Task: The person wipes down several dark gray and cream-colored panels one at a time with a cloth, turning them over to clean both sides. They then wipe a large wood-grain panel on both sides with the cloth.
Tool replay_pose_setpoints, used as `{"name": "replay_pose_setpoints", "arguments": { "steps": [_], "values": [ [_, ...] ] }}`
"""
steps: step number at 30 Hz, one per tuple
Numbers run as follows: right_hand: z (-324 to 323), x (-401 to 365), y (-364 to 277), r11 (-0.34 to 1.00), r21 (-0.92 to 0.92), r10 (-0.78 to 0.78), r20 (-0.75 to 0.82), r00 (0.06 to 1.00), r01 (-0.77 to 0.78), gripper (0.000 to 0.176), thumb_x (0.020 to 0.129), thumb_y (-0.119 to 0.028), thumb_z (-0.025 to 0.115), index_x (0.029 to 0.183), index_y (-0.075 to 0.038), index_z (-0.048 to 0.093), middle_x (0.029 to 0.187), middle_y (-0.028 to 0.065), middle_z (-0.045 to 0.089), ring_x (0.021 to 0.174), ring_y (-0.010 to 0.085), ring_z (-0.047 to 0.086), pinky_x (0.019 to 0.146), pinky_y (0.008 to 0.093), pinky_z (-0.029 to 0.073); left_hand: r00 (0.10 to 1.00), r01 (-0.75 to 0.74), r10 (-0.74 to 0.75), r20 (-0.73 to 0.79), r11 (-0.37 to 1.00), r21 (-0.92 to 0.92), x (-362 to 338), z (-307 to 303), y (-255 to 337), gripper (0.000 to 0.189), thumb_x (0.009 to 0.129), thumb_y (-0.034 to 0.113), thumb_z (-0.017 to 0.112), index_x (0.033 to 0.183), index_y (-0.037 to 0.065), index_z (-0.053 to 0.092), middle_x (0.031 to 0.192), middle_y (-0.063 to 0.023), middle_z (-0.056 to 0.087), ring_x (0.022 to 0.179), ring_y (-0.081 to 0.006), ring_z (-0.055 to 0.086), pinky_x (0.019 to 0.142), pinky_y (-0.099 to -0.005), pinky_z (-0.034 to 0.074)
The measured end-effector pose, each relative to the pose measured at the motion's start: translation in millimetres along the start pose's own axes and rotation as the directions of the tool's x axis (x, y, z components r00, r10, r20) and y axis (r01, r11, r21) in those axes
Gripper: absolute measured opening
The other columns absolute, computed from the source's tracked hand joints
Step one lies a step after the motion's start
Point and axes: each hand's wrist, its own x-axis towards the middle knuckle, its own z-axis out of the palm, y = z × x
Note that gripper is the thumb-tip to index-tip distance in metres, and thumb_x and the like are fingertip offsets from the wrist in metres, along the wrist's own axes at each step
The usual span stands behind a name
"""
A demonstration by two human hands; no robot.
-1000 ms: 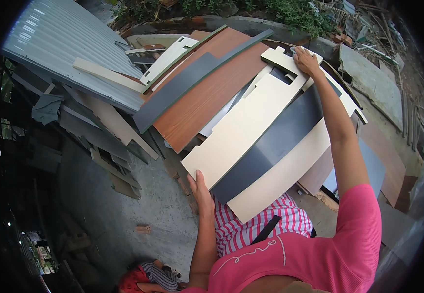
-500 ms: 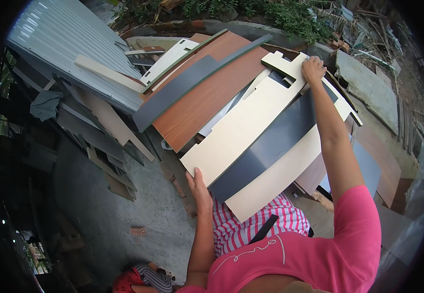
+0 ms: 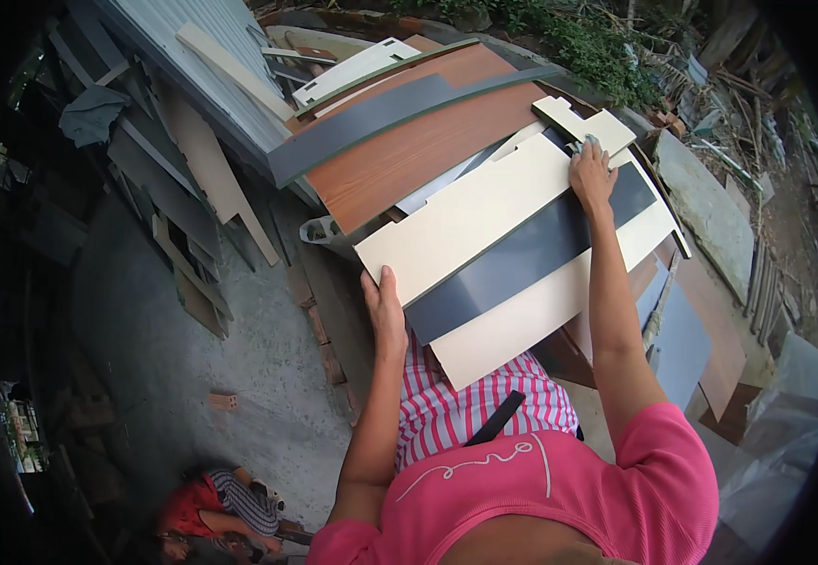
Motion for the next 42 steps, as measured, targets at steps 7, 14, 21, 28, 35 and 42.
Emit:
{"name": "replay_pose_setpoints", "arguments": {
  "steps": [7,14,21,28,35,42],
  "values": [
    [-44.2,-125.3,-85.8,0.944,0.076,-0.325,0.048,0.944,0.321,0.044,0.093,-0.024,0.041,0.132,-0.004,0.042,0.142,0.0142,0.036,0.133,0.0343,0.029,0.107,0.0554,0.021,0.999,-0.054,0.055,-0.001,0.994,0.094,5.6,-5.7,-14.6,0.057,0.095,0.042,0.040,0.130,-0.003,0.034,0.123,-0.0214,0.044,0.114,-0.0277,0.044,0.096,-0.0360,0.034],
    [-88.9,-217.5,-170.9,0.464,0.429,-0.864,0.027,0.502,0.775,0.043,0.090,-0.022,0.049,0.130,-0.008,0.046,0.138,0.0091,0.041,0.131,0.0286,0.035,0.106,0.0513,0.024,0.995,-0.092,0.089,-0.048,0.993,-0.075,5.7,0.7,-17.8,0.070,0.097,0.053,0.023,0.130,-0.007,0.037,0.130,-0.0203,0.045,0.120,-0.0273,0.043,0.100,-0.0342,0.034],
    [-62.9,-181.4,-192.9,0.353,0.452,-0.922,0.018,0.388,0.819,0.039,0.091,-0.024,0.046,0.129,-0.013,0.047,0.139,0.0043,0.041,0.130,0.0270,0.035,0.105,0.0516,0.026,0.992,0.011,-0.029,-0.125,0.990,-0.138,6.5,-0.4,-20.8,0.064,0.098,0.048,0.027,0.133,-0.005,0.036,0.131,-0.0172,0.044,0.118,-0.0234,0.046,0.098,-0.0319,0.036],
    [-47.4,-111.7,-144.1,0.687,0.286,-0.727,0.275,0.630,0.668,0.044,0.096,-0.029,0.035,0.139,-0.018,0.036,0.146,0.0026,0.031,0.136,0.0265,0.025,0.111,0.0497,0.017,0.997,-0.038,0.038,-0.060,0.999,0.004,3.3,-2.4,-9.5,0.052,0.099,0.041,0.034,0.123,-0.003,0.046,0.116,-0.0129,0.053,0.108,-0.0207,0.049,0.094,-0.0310,0.036],
    [-1.2,-16.7,-49.4,0.936,0.021,-0.349,0.152,0.925,0.350,0.046,0.094,-0.032,0.036,0.136,-0.016,0.038,0.144,0.0053,0.035,0.133,0.0335,0.031,0.103,0.0610,0.023,0.997,-0.056,0.056,-0.056,0.998,0.013,2.8,-3.3,-11.6,0.050,0.098,0.040,0.036,0.123,-0.002,0.046,0.115,-0.0117,0.053,0.108,-0.0199,0.048,0.094,-0.0313,0.036],
    [-14.8,-69.5,-84.4,0.906,0.056,-0.423,0.113,0.899,0.419,0.045,0.092,-0.028,0.040,0.133,-0.011,0.041,0.142,0.0096,0.036,0.132,0.0337,0.031,0.104,0.0587,0.023,0.985,-0.128,0.127,-0.115,0.992,-0.002,2.9,0.8,-13.8,0.045,0.098,0.040,0.036,0.110,-0.002,0.049,0.098,-0.0106,0.054,0.091,-0.0196,0.050,0.083,-0.0310,0.039]
  ]
}}
